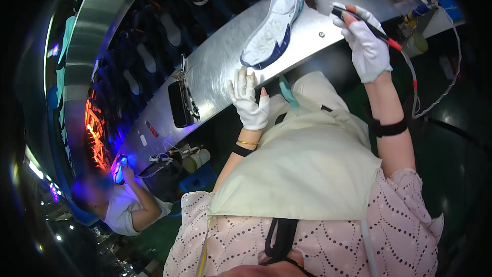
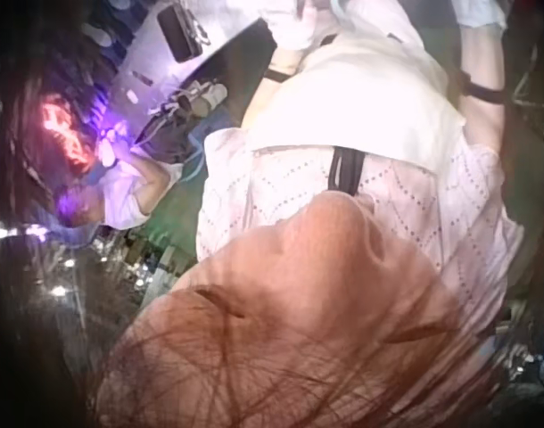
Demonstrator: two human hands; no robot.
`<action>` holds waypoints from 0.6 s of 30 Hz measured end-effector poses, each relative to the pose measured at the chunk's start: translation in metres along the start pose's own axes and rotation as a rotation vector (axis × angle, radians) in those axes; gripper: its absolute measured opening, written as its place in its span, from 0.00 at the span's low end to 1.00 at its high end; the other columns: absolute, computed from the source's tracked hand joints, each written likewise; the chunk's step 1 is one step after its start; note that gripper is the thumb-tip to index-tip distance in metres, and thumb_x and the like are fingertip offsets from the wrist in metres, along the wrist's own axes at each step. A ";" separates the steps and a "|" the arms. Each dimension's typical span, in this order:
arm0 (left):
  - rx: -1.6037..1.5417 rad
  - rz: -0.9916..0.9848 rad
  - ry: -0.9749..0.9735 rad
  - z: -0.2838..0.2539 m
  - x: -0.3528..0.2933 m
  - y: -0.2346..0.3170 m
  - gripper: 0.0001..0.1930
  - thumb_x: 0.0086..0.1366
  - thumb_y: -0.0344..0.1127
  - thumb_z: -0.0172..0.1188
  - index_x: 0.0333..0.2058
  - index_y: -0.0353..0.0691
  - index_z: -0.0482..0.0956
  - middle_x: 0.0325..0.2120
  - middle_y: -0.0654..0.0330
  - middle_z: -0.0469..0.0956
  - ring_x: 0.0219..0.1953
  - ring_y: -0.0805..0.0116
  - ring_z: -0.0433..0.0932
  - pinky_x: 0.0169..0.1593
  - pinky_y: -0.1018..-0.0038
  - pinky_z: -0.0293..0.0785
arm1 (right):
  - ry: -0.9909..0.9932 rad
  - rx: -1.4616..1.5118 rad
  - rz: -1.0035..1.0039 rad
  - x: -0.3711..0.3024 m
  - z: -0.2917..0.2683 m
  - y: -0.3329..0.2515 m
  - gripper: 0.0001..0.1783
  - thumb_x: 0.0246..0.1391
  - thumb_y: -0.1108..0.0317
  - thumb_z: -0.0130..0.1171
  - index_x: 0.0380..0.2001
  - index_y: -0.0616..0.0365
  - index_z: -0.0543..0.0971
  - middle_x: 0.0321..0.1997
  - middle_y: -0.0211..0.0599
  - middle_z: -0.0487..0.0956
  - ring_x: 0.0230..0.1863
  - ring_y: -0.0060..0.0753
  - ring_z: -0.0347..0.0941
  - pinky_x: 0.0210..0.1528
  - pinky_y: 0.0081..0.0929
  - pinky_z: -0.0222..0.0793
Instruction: Applying glue to the interior of shoe soles using a brush at a manufacturing workstation.
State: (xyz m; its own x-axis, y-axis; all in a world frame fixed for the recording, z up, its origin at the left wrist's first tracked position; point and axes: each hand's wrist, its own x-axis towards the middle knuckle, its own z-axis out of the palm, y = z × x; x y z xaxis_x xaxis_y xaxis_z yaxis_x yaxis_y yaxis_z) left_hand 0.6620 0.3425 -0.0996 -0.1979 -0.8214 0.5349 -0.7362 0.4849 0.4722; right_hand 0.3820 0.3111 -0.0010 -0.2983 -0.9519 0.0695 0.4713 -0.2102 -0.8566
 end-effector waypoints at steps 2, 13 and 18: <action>0.067 -0.036 -0.084 -0.009 0.002 0.007 0.29 0.49 0.35 0.56 0.53 0.39 0.65 0.50 0.48 0.68 0.55 0.49 0.63 0.58 0.61 0.56 | -0.017 0.003 0.014 0.004 0.004 0.000 0.16 0.52 0.74 0.51 0.46 0.64 0.69 0.45 0.41 0.74 0.42 0.27 0.74 0.39 0.14 0.69; -0.469 -0.664 -1.128 0.109 -0.013 -0.039 0.33 0.44 0.60 0.60 0.35 0.32 0.76 0.33 0.47 0.77 0.37 0.53 0.76 0.43 0.68 0.68 | -0.051 -0.068 0.162 -0.018 0.025 0.005 0.15 0.50 0.71 0.56 0.42 0.61 0.73 0.38 0.31 0.76 0.35 0.21 0.74 0.32 0.12 0.66; -0.570 -0.066 -0.647 0.091 -0.013 0.003 0.38 0.41 0.43 0.64 0.52 0.34 0.64 0.45 0.44 0.68 0.47 0.51 0.69 0.50 0.69 0.65 | -0.108 -0.075 0.137 -0.025 0.035 -0.009 0.13 0.50 0.72 0.55 0.40 0.61 0.71 0.36 0.36 0.76 0.33 0.22 0.74 0.32 0.12 0.67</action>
State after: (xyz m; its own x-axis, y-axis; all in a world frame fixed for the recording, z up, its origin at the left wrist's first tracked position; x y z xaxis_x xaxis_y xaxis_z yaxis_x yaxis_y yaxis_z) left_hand 0.6037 0.3276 -0.1686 -0.6235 -0.7785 0.0714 -0.3563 0.3643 0.8605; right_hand 0.4146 0.3284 0.0228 -0.1428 -0.9897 0.0002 0.4371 -0.0632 -0.8972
